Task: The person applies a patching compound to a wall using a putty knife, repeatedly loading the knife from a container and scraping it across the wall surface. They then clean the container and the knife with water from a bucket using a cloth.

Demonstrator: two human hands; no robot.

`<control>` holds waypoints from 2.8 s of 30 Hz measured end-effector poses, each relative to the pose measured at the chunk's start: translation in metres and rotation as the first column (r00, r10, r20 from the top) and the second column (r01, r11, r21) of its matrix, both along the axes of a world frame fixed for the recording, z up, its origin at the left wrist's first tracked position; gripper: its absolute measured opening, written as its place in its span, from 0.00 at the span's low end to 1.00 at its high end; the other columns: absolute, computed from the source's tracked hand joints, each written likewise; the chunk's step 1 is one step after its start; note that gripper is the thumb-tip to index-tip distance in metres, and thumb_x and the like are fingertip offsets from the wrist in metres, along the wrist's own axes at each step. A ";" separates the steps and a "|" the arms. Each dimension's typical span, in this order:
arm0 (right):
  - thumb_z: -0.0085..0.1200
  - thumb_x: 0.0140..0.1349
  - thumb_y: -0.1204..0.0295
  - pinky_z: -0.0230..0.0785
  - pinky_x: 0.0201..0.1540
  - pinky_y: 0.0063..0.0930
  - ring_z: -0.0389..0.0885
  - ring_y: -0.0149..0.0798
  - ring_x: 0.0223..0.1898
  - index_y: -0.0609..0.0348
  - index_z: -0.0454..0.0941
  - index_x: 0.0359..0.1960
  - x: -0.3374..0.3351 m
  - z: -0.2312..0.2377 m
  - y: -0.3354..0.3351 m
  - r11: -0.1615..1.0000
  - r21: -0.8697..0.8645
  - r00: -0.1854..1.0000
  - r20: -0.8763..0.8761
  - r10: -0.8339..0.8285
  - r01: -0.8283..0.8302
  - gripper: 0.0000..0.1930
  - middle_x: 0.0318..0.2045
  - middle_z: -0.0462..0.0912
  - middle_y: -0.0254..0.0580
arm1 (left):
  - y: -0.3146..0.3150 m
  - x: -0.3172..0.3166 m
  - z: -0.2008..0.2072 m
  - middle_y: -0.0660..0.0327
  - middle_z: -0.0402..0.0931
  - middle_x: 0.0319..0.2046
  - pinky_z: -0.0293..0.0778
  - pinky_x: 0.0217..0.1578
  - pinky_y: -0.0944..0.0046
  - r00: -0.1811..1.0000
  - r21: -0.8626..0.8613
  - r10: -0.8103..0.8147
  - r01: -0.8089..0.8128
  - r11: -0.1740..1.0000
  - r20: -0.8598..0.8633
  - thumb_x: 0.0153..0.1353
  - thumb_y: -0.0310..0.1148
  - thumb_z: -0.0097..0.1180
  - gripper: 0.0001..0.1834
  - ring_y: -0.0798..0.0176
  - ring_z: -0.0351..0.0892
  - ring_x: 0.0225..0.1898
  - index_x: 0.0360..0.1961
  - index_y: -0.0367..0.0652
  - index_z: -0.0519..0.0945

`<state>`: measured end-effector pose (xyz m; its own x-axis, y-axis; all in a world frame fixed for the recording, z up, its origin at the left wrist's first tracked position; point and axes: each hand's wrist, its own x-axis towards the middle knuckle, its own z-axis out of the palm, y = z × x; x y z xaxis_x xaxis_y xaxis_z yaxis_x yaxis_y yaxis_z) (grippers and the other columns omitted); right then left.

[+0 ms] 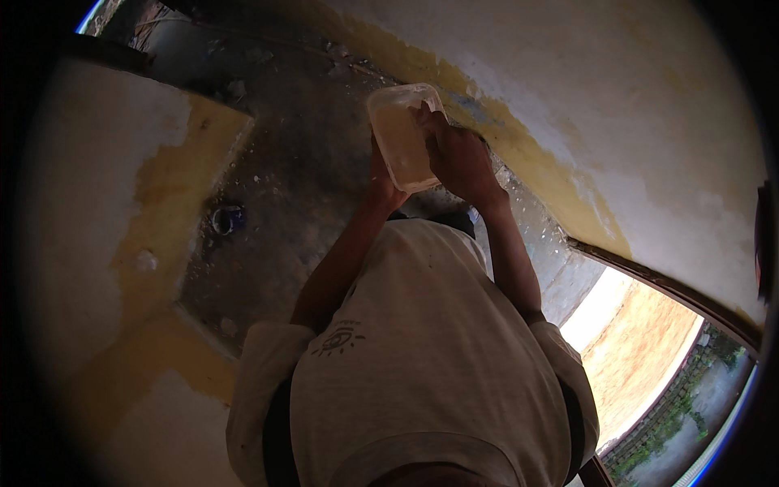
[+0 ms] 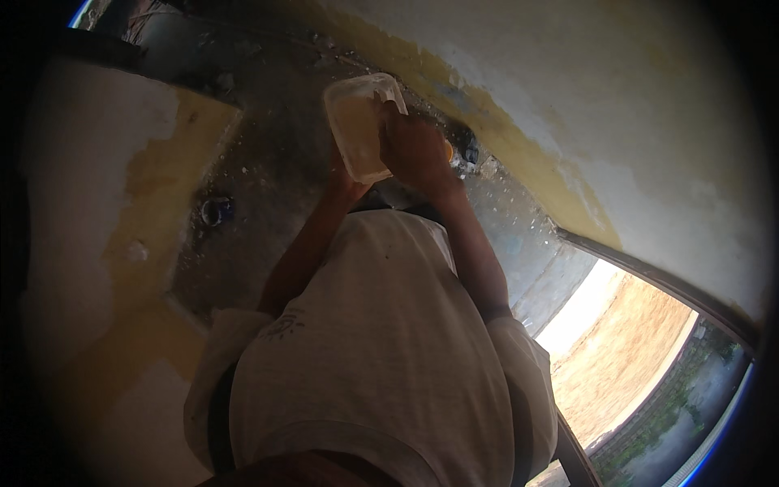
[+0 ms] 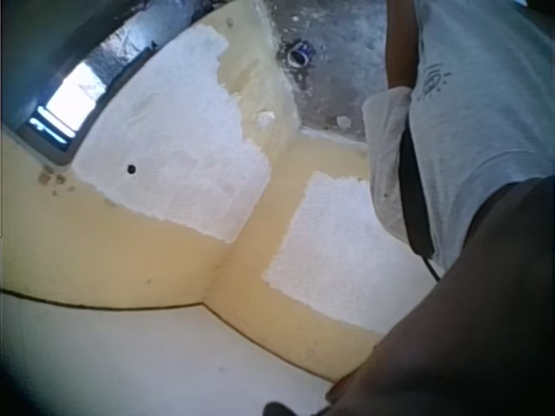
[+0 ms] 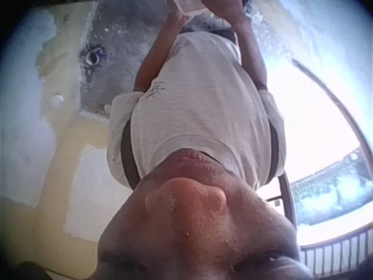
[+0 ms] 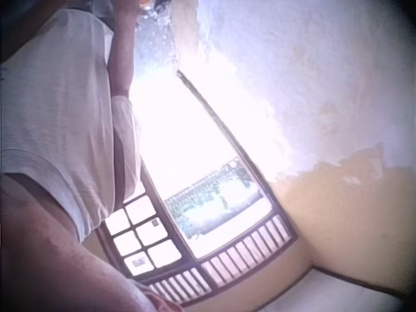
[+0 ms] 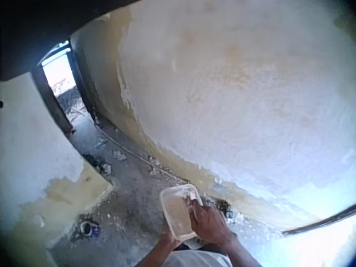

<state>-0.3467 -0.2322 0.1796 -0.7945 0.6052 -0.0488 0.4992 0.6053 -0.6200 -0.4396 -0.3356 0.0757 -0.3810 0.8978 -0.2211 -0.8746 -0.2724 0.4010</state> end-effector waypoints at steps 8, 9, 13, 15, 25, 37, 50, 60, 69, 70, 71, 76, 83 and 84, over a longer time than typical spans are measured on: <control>0.47 0.68 0.68 0.76 0.32 0.54 0.83 0.60 0.28 0.57 0.68 0.52 -0.015 0.006 -0.018 0.983 0.149 0.994 0.031 0.101 -0.104 0.13 0.27 0.83 0.57 | 0.005 0.000 -0.002 0.60 0.64 0.67 0.69 0.65 0.47 0.998 -0.033 0.044 -0.043 0.999 0.049 0.73 0.62 0.33 0.34 0.54 0.68 0.67 0.73 0.57 0.58; 0.47 0.68 0.68 0.76 0.31 0.54 0.83 0.60 0.28 0.58 0.68 0.52 -0.016 0.016 -0.018 0.980 0.173 0.995 0.023 0.095 -0.097 0.14 0.26 0.83 0.57 | 0.006 0.001 -0.003 0.60 0.66 0.66 0.70 0.63 0.48 0.996 -0.030 0.056 -0.055 0.998 0.066 0.72 0.63 0.31 0.35 0.55 0.69 0.66 0.72 0.56 0.60; 0.48 0.67 0.69 0.76 0.30 0.54 0.83 0.59 0.27 0.58 0.68 0.55 -0.017 -0.002 -0.017 0.966 0.195 0.983 0.108 0.149 -0.168 0.17 0.26 0.83 0.57 | 0.011 0.003 0.010 0.61 0.68 0.65 0.72 0.62 0.48 0.999 -0.102 0.019 -0.016 0.995 0.030 0.71 0.67 0.29 0.37 0.55 0.72 0.64 0.71 0.56 0.61; 0.49 0.66 0.69 0.76 0.30 0.53 0.84 0.58 0.26 0.58 0.68 0.57 -0.018 0.007 -0.016 0.960 0.228 0.986 0.063 0.153 -0.164 0.18 0.25 0.83 0.56 | 0.008 -0.001 0.002 0.61 0.68 0.65 0.72 0.62 0.47 0.997 -0.075 0.023 -0.017 0.997 0.078 0.70 0.68 0.28 0.38 0.54 0.71 0.64 0.72 0.56 0.61; 0.50 0.65 0.70 0.78 0.27 0.46 0.85 0.52 0.25 0.55 0.70 0.60 -0.015 0.007 -0.017 0.928 0.313 0.980 0.044 0.196 -0.200 0.21 0.25 0.83 0.49 | 0.002 0.001 0.009 0.61 0.66 0.67 0.71 0.63 0.47 0.995 -0.087 0.047 -0.039 0.995 0.092 0.71 0.67 0.28 0.38 0.53 0.69 0.66 0.73 0.57 0.59; 0.49 0.67 0.71 0.75 0.29 0.50 0.84 0.57 0.27 0.54 0.74 0.54 -0.007 0.014 0.005 0.970 0.222 0.993 -0.039 0.114 -0.103 0.14 0.27 0.83 0.53 | -0.009 0.004 -0.004 0.60 0.66 0.66 0.72 0.62 0.45 0.998 -0.022 0.055 -0.055 0.998 -0.021 0.71 0.67 0.29 0.39 0.54 0.70 0.65 0.73 0.54 0.58; 0.48 0.67 0.72 0.75 0.33 0.54 0.83 0.62 0.30 0.57 0.73 0.49 -0.008 -0.010 -0.021 0.993 0.103 0.989 -0.129 0.071 -0.058 0.10 0.28 0.83 0.58 | -0.004 -0.001 -0.002 0.59 0.67 0.66 0.71 0.64 0.48 0.998 -0.046 0.050 -0.049 0.998 0.023 0.71 0.66 0.29 0.39 0.55 0.69 0.66 0.72 0.49 0.60; 0.46 0.67 0.76 0.76 0.35 0.47 0.84 0.61 0.31 0.63 0.74 0.49 -0.012 -0.025 -0.004 0.996 0.025 0.969 -0.230 0.089 -0.085 0.11 0.38 0.84 0.57 | 0.000 0.000 0.005 0.56 0.66 0.67 0.70 0.64 0.49 0.999 0.039 0.049 -0.048 0.998 -0.019 0.71 0.65 0.28 0.40 0.55 0.68 0.66 0.72 0.48 0.59; 0.46 0.66 0.78 0.77 0.45 0.42 0.85 0.57 0.43 0.67 0.73 0.52 -0.005 -0.044 0.001 0.997 -0.024 0.940 -0.336 0.066 -0.078 0.14 0.42 0.85 0.55 | -0.016 0.000 -0.027 0.55 0.66 0.66 0.74 0.60 0.47 0.993 0.028 0.047 -0.045 0.999 -0.104 0.70 0.67 0.29 0.41 0.54 0.70 0.65 0.73 0.48 0.57; 0.46 0.65 0.78 0.76 0.45 0.42 0.85 0.58 0.43 0.67 0.74 0.52 -0.007 -0.044 0.001 0.997 -0.032 0.946 -0.317 0.062 -0.077 0.14 0.42 0.85 0.55 | -0.017 0.000 -0.032 0.55 0.66 0.66 0.74 0.60 0.47 0.990 0.038 0.060 -0.056 0.998 -0.126 0.70 0.67 0.29 0.42 0.54 0.70 0.64 0.73 0.48 0.57; 0.46 0.65 0.78 0.76 0.46 0.42 0.85 0.58 0.43 0.67 0.74 0.52 -0.008 -0.044 0.001 0.996 -0.042 0.952 -0.301 0.058 -0.074 0.14 0.42 0.85 0.55 | -0.017 -0.001 -0.033 0.55 0.66 0.66 0.74 0.60 0.47 0.993 0.037 0.057 -0.054 0.998 -0.103 0.70 0.67 0.29 0.41 0.54 0.70 0.64 0.73 0.48 0.57; 0.48 0.62 0.78 0.75 0.45 0.46 0.83 0.60 0.42 0.65 0.75 0.48 -0.012 -0.040 0.006 0.996 -0.063 0.943 -0.330 0.040 -0.064 0.13 0.40 0.84 0.58 | -0.012 -0.007 -0.034 0.56 0.66 0.66 0.74 0.60 0.47 0.998 0.033 0.013 -0.011 0.999 -0.055 0.71 0.67 0.31 0.41 0.54 0.70 0.65 0.73 0.49 0.57; 0.48 0.61 0.81 0.77 0.46 0.39 0.86 0.52 0.42 0.66 0.73 0.51 -0.021 -0.041 0.007 0.994 -0.076 0.968 -0.245 0.061 -0.082 0.15 0.38 0.85 0.52 | -0.002 -0.013 -0.013 0.55 0.66 0.66 0.73 0.61 0.48 0.999 0.052 0.034 -0.033 0.998 -0.017 0.72 0.64 0.32 0.39 0.54 0.70 0.65 0.73 0.48 0.58; 0.48 0.61 0.81 0.77 0.46 0.37 0.86 0.51 0.41 0.66 0.73 0.51 -0.021 -0.042 0.009 0.992 -0.082 0.949 -0.309 0.069 -0.099 0.16 0.38 0.85 0.51 | -0.003 -0.013 -0.018 0.55 0.65 0.66 0.73 0.61 0.48 1.000 0.065 0.011 -0.010 0.998 -0.009 0.72 0.64 0.32 0.39 0.54 0.70 0.65 0.73 0.48 0.58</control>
<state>-0.3677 -0.2233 0.1380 -0.8281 0.5404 0.1495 0.2276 0.5677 -0.7912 -0.4529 -0.3389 0.0582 -0.3922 0.9060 -0.1590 -0.8680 -0.3073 0.3902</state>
